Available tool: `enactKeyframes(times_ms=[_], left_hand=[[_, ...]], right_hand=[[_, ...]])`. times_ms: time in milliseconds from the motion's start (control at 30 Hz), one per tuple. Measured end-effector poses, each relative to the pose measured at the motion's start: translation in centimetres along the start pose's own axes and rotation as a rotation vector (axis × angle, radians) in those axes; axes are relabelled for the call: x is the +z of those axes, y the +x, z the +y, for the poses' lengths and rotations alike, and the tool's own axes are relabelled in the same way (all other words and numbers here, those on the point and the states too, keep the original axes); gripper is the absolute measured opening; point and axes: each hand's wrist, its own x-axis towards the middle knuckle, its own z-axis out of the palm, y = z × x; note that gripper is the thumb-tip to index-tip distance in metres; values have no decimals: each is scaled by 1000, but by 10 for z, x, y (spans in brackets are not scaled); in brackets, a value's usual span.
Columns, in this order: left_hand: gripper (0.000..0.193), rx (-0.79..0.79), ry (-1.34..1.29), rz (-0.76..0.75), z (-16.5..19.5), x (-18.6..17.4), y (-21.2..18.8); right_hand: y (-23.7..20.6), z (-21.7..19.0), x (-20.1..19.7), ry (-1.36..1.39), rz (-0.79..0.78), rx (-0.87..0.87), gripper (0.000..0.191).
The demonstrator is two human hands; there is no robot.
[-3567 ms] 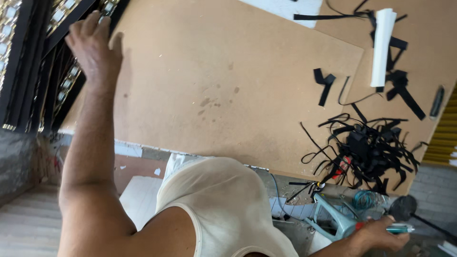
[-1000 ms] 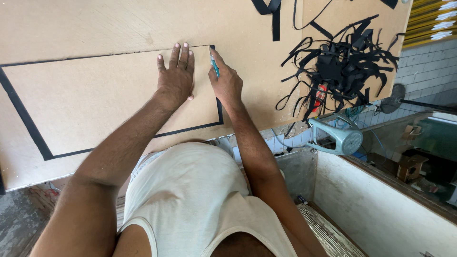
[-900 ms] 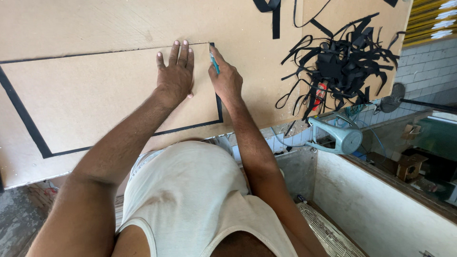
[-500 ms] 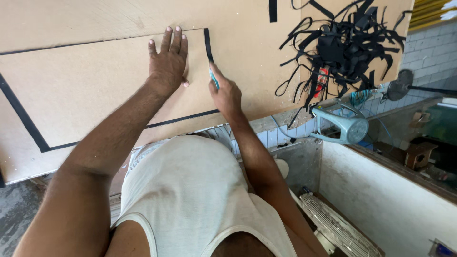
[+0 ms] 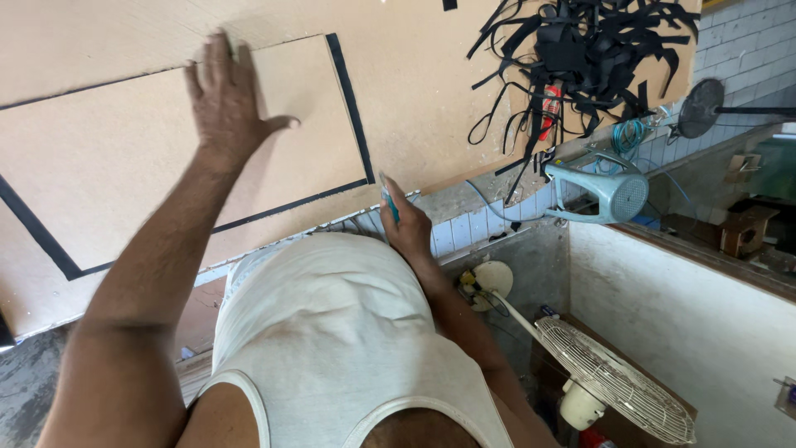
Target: The person uses a utility knife to cut white plastic strips and black tape on a workbench. They then cut a rectangular piece of cardboard along marked lines and place the cut pieces into a frame.
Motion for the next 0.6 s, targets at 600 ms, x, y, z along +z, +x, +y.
enactKeyframes(times_ms=[600], left_hand=[[69,-467,-270,107,-68,-82,-183]], right_hand=[[91,49,-93,473,476,334,40]])
